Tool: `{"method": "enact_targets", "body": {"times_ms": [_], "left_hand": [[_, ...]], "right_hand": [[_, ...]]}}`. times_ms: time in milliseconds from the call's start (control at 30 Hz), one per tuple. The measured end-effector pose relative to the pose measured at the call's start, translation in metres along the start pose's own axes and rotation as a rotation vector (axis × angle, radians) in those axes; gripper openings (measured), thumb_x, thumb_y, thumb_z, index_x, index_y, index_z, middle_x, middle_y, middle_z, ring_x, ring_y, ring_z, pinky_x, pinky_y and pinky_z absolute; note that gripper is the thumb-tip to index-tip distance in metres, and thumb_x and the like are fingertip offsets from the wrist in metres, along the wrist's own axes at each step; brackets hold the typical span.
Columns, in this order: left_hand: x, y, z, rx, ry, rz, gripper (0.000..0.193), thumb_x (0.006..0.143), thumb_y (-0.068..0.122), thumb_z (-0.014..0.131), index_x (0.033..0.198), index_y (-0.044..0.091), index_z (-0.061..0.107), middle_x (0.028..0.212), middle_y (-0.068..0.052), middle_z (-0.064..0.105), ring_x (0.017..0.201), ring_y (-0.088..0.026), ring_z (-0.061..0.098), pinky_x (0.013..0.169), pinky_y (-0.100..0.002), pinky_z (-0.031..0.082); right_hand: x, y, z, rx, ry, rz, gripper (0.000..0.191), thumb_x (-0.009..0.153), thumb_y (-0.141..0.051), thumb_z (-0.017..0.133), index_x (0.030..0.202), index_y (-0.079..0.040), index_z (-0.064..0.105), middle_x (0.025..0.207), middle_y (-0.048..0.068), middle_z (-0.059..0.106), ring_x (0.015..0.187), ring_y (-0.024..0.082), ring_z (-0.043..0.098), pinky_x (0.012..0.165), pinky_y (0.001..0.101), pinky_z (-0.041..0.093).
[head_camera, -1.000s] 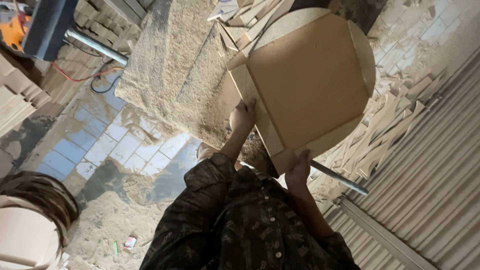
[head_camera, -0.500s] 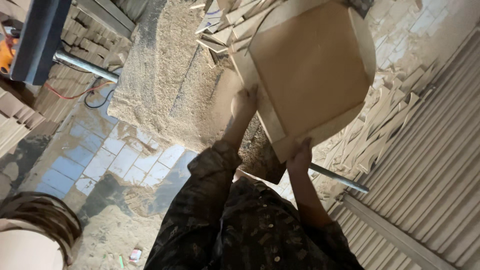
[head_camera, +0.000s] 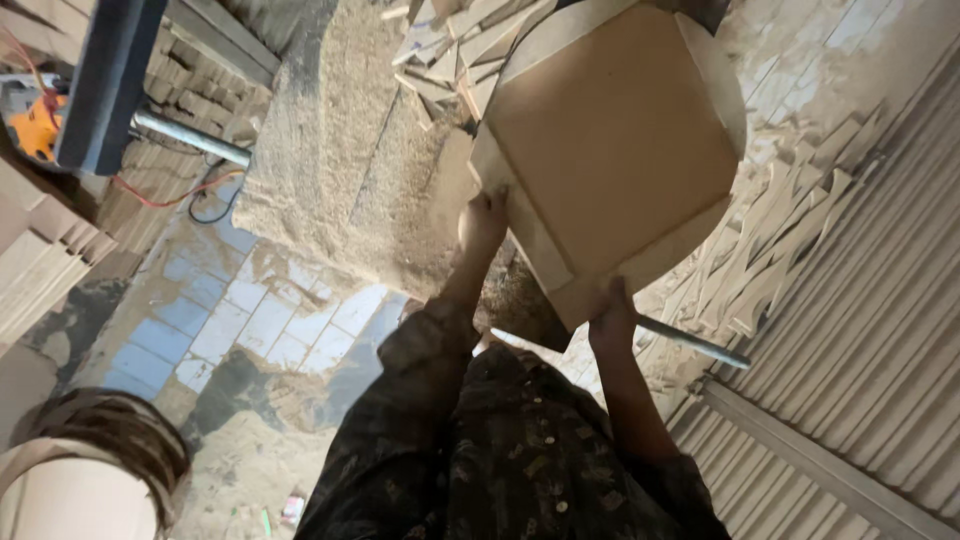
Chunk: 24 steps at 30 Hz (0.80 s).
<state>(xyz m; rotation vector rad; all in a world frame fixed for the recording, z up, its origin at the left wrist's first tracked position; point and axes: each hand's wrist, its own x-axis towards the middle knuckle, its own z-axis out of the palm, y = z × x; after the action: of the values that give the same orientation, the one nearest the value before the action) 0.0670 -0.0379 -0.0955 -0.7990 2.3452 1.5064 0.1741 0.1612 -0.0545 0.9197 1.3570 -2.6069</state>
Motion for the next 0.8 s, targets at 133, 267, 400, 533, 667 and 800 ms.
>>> {"method": "enact_targets", "body": {"times_ms": [133,267,400,533,667,800], "left_hand": [[-0.028,-0.036,-0.007,0.029,0.109,0.064,0.053,0.097,0.051,0.06,0.085,0.001,0.074,0.078,-0.026,0.072,0.073,-0.043,0.071,0.067,-0.053,0.055],[-0.008,-0.042,-0.013,0.114,0.078,0.046,0.059,0.099,0.055,0.058,0.082,0.001,0.073,0.081,-0.025,0.072,0.076,-0.043,0.072,0.071,-0.052,0.055],[0.014,-0.028,-0.024,0.077,0.066,0.098,0.059,0.098,0.055,0.056,0.086,0.001,0.075,0.081,-0.024,0.073,0.077,-0.044,0.072,0.069,-0.053,0.054],[0.005,-0.032,-0.028,-0.02,0.014,0.022,0.054,0.096,0.054,0.055,0.093,0.004,0.075,0.078,-0.02,0.075,0.07,-0.038,0.076,0.064,-0.049,0.058],[-0.023,-0.049,-0.022,-0.048,-0.191,-0.141,0.055,0.1,0.055,0.054,0.099,0.004,0.073,0.08,-0.016,0.076,0.069,-0.037,0.074,0.061,-0.048,0.061],[-0.037,-0.064,-0.01,0.096,-0.071,0.067,0.048,0.098,0.051,0.058,0.11,0.006,0.071,0.081,-0.018,0.075,0.07,-0.036,0.074,0.063,-0.048,0.058]], "right_hand": [[-0.028,0.019,-0.028,-0.122,0.075,0.08,0.054,0.106,-0.035,0.051,0.148,-0.002,0.041,0.139,0.011,0.055,0.127,0.026,0.057,0.107,0.0458,0.05],[-0.018,0.021,-0.035,-0.147,-0.066,-0.01,0.057,0.115,-0.039,0.051,0.152,0.003,0.043,0.144,0.016,0.053,0.134,0.029,0.052,0.113,0.0453,0.046],[-0.002,0.01,-0.031,-0.037,0.116,0.101,0.056,0.104,-0.04,0.055,0.15,-0.011,0.042,0.145,0.01,0.052,0.133,0.028,0.053,0.109,0.0479,0.049],[0.0,0.008,-0.032,-0.058,0.124,0.108,0.056,0.102,-0.036,0.061,0.15,-0.012,0.043,0.145,0.01,0.051,0.134,0.029,0.052,0.109,0.0499,0.048],[-0.001,0.013,-0.033,-0.034,0.086,0.097,0.057,0.102,-0.033,0.062,0.151,-0.011,0.042,0.146,0.01,0.051,0.135,0.03,0.051,0.109,0.0512,0.048],[-0.003,0.017,-0.032,-0.03,0.098,0.166,0.058,0.101,-0.035,0.061,0.15,-0.01,0.042,0.146,0.011,0.053,0.135,0.031,0.053,0.11,0.0514,0.049]]}}
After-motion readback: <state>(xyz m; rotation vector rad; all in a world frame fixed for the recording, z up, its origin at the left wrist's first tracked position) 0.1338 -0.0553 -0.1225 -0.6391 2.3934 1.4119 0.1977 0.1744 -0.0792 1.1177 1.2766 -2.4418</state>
